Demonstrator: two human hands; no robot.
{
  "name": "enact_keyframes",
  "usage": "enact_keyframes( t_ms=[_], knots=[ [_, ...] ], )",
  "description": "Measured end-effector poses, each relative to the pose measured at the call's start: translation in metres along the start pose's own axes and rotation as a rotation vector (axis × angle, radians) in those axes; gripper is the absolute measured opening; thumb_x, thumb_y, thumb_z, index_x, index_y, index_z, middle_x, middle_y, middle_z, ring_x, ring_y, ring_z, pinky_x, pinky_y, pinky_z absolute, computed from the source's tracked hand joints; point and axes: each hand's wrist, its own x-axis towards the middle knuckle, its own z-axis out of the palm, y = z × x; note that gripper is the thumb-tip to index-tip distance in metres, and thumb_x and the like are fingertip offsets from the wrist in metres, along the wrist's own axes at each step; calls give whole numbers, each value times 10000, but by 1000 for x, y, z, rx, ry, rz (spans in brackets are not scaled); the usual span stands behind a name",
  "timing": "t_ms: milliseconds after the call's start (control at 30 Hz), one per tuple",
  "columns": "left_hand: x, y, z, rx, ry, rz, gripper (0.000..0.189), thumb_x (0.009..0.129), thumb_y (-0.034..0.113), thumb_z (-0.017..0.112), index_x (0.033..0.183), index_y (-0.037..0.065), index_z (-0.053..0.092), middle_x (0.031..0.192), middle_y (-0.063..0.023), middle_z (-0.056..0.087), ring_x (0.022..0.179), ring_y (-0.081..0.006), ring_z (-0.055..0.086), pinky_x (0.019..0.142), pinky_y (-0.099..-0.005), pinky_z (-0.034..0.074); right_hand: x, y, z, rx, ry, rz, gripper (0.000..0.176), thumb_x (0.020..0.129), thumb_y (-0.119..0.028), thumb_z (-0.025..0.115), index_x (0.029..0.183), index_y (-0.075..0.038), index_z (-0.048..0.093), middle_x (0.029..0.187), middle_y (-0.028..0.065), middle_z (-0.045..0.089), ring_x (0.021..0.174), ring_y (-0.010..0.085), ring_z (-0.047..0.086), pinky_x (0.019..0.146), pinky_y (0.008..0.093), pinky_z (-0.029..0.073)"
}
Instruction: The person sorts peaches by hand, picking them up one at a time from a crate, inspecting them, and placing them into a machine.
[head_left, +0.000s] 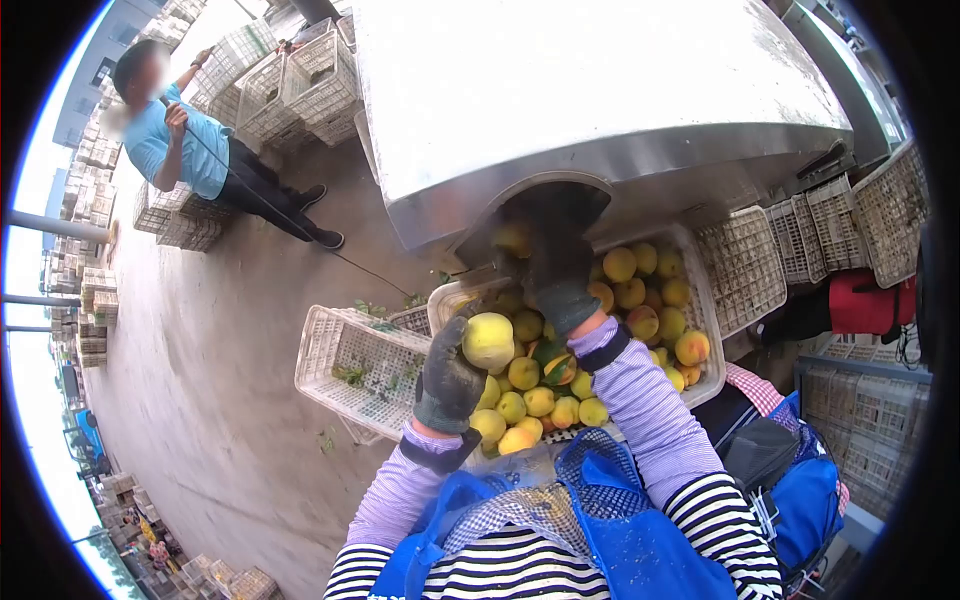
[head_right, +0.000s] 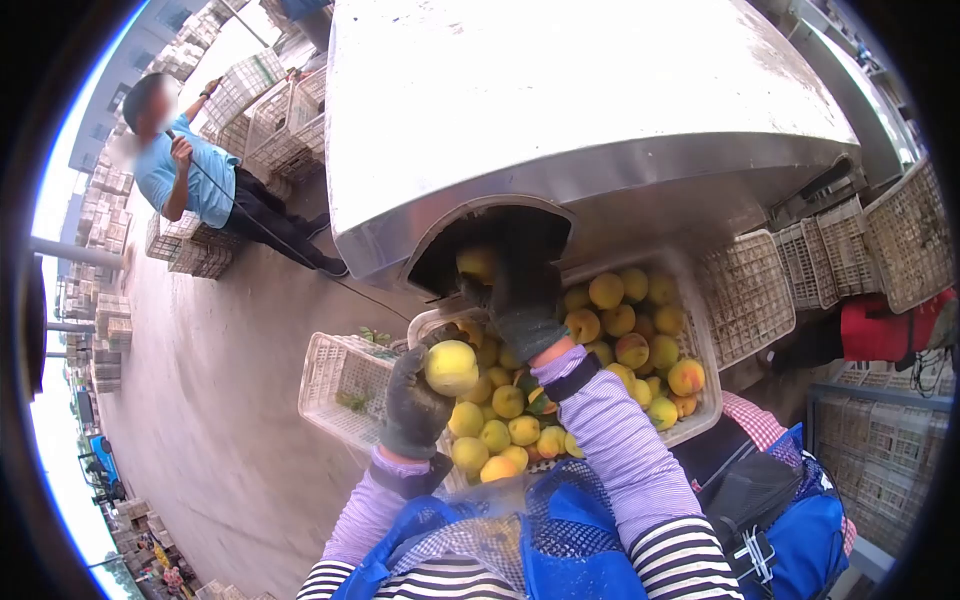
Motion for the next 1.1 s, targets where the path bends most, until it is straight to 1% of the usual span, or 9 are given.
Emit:
enact_keyframes(
  t_ms=[67,200,300,400,500,667,767,900,1100],
  knots=[
    [3,-1,-7,-760,56,-298,415,999,212,527,1329,-39,508,1301,-199,585,1203,-306,588,1003,-427,517,17,2,10,-18,72,-43,634,711,-443,839,1162,-60,611,985,143,670,860,324,658,700,434,533],
    [2,-1,-4,-821,65,-325,415,1016,203,526,1366,-10,457,1309,-170,562,1197,-304,593,1030,-438,531,27,-11,-40,263,-126,187,698,726,-422,846,1254,-54,577,1098,171,652,963,347,645,802,443,531],
    [0,-16,-2,-810,-6,-265,419,1016,215,532,1368,3,452,1312,-164,560,1208,-303,586,1034,-435,524,-22,-29,-73,358,-234,121,714,737,-409,843,1286,-52,556,1175,188,622,1020,367,629,851,448,526],
    [-9,-10,13,-364,-65,-92,443,1021,246,537,1386,14,445,1335,-159,549,1221,-291,576,1054,-416,501,-64,-43,-80,344,-266,72,738,721,-381,848,1308,-52,546,1234,200,593,1052,379,627,885,446,525],
    [-4,6,39,-701,4,-163,481,1025,268,535,1419,16,424,1371,-149,533,1230,-269,570,1058,-393,486,-76,-36,-80,399,-191,55,827,685,-323,860,1387,-56,515,1262,207,575,1110,391,598,937,458,509],
    [-11,4,36,-300,-137,-168,524,1011,239,569,1445,-3,405,1407,-147,511,1259,-251,543,1056,-369,473,-81,-21,-93,389,-111,-163,864,659,-342,874,1393,-51,523,1224,202,578,1138,378,565,946,472,496],
    [-13,2,38,-152,-149,-71,552,966,172,636,1437,-10,413,1392,-146,518,1258,-246,538,1047,-357,473,-89,-33,-105,255,-60,68,891,648,-381,875,1387,-31,522,1196,203,585,1118,366,577,929,459,501],
    [-10,-3,51,-63,-78,77,579,884,83,730,1384,-6,451,1325,-126,549,1190,-221,568,1011,-337,493,-94,-36,-99,99,-19,50,907,665,-435,864,1382,2,520,1162,196,594,1032,361,617,837,439,529],
    [4,9,52,-15,67,-33,509,869,60,742,1303,14,481,1229,-92,571,1130,-189,569,970,-313,505,-73,-47,-75,82,91,57,818,741,-459,790,1355,6,515,1138,177,593,960,353,619,788,440,530]
  ],
)
